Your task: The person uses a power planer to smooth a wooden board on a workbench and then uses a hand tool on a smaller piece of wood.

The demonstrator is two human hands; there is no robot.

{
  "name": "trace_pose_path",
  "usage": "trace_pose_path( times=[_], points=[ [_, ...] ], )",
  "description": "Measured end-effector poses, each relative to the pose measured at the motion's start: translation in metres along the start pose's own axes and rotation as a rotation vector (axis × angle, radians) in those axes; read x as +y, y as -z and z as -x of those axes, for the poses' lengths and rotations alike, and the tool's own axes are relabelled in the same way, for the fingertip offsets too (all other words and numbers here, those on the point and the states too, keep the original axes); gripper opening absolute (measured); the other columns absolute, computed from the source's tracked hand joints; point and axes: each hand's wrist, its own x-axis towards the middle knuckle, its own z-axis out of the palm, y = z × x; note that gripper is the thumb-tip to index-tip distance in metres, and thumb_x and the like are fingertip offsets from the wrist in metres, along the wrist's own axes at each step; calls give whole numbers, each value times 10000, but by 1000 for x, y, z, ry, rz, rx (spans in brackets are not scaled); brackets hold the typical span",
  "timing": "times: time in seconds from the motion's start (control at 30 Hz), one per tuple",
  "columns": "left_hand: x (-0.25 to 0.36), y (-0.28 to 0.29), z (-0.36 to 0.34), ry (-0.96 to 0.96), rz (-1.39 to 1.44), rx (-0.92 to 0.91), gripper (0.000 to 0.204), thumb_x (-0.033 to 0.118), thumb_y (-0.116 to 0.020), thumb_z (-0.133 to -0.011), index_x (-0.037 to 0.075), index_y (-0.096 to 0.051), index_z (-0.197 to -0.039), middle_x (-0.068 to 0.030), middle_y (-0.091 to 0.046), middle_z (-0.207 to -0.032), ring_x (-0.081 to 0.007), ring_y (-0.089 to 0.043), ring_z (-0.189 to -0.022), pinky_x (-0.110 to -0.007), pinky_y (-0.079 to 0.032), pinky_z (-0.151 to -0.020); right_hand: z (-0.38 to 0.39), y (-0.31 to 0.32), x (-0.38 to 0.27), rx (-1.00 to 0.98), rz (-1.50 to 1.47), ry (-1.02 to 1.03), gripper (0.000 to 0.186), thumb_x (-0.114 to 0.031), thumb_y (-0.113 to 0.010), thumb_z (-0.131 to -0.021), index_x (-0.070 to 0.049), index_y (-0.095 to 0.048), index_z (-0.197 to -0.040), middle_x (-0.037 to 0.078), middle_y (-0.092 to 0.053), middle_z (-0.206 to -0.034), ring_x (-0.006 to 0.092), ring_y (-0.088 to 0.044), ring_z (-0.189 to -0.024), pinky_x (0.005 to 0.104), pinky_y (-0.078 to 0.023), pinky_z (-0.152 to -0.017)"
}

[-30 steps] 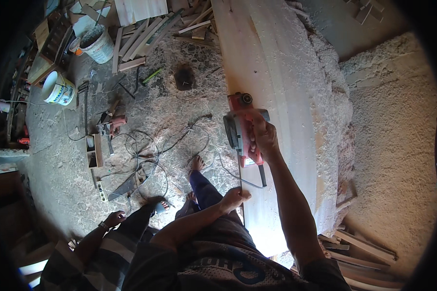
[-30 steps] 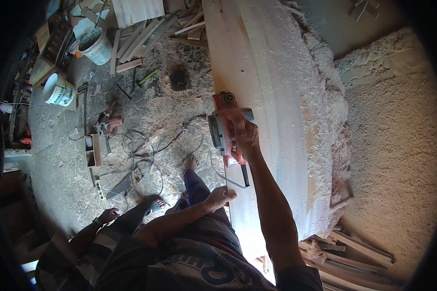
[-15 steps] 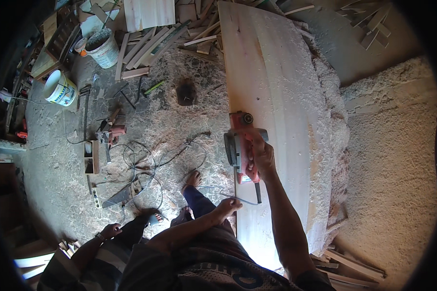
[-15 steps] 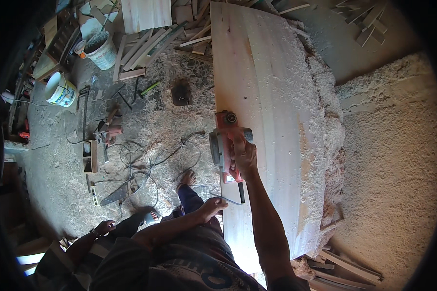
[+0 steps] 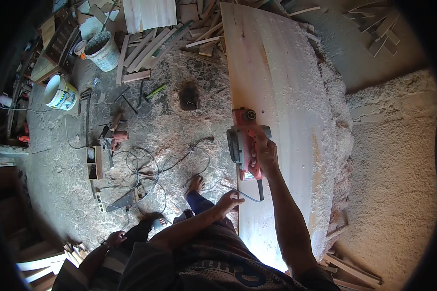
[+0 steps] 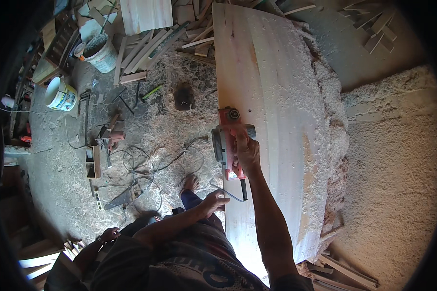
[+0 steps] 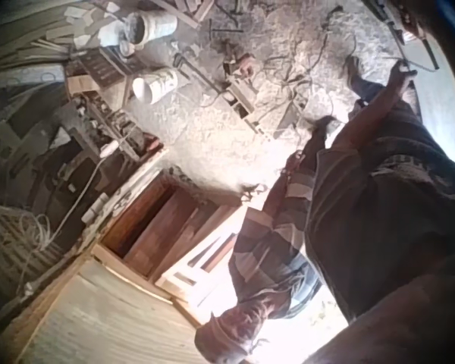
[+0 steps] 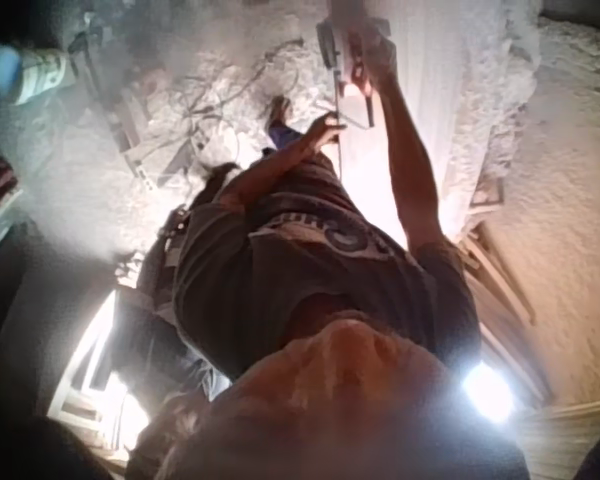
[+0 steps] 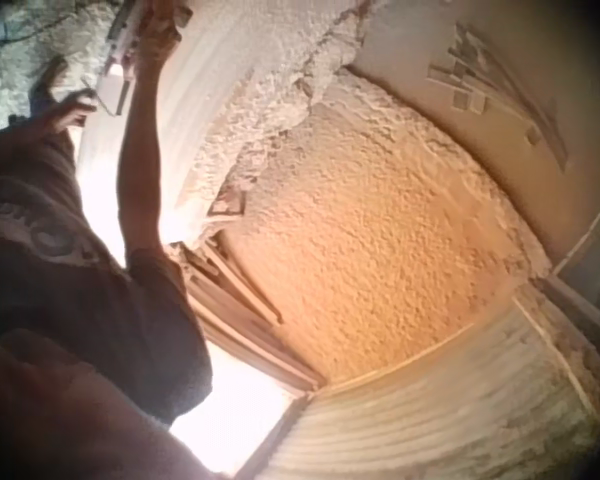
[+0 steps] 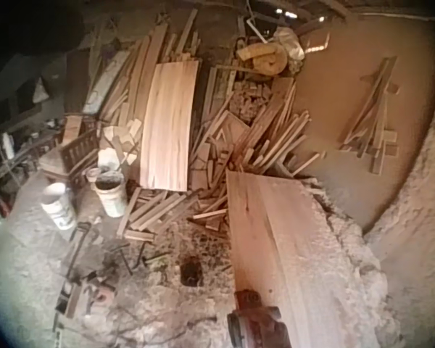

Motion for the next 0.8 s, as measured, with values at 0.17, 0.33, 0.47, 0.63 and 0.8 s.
trace_pose_path(
  times=[0.17,0.33,0.47,0.63,0.8],
  points=[
    [22,10,-15,-41,2,-25,366,164,-752,-910,31,-608,-1219,-72,-662,-1149,-206,-629,-1125,-423,-497,-1004,-22,-5,-11,-16,-27,-2,578,-531,-490,-1008,10,-667,-905,62,-586,-612,125,-569,-531,322,-457,-482],
    [48,12,-25,-40,18,-11,367,152,-760,-900,39,-611,-1215,-64,-664,-1140,-199,-625,-1125,-421,-476,-1030,-33,-10,-32,-41,-70,-55,563,-532,-481,-1015,-14,-675,-912,40,-555,-592,117,-528,-467,294,-428,-412],
    [57,18,-34,-42,60,-32,385,156,-768,-894,48,-610,-1228,-63,-663,-1146,-197,-621,-1120,-433,-468,-1039,-47,-13,-32,-39,-118,-27,577,-554,-483,-1014,-19,-670,-910,34,-543,-580,119,-516,-435,289,-419,-390],
    [77,14,-32,12,5,-14,420,173,-769,-894,53,-601,-1260,-62,-657,-1158,-205,-613,-1115,-438,-467,-1009,-69,-14,-37,-22,-82,-39,597,-575,-487,-1008,-22,-646,-849,43,-543,-570,127,-517,-427,297,-424,-394],
    [117,21,-47,-127,126,-18,215,106,-743,-895,72,-616,-1065,-50,-631,-1036,-175,-619,-1039,-381,-484,-960,-92,-20,-50,-25,-72,-90,611,-573,-481,-1008,-20,-620,-790,45,-544,-561,137,-522,-426,304,-425,-393]
  ],
)
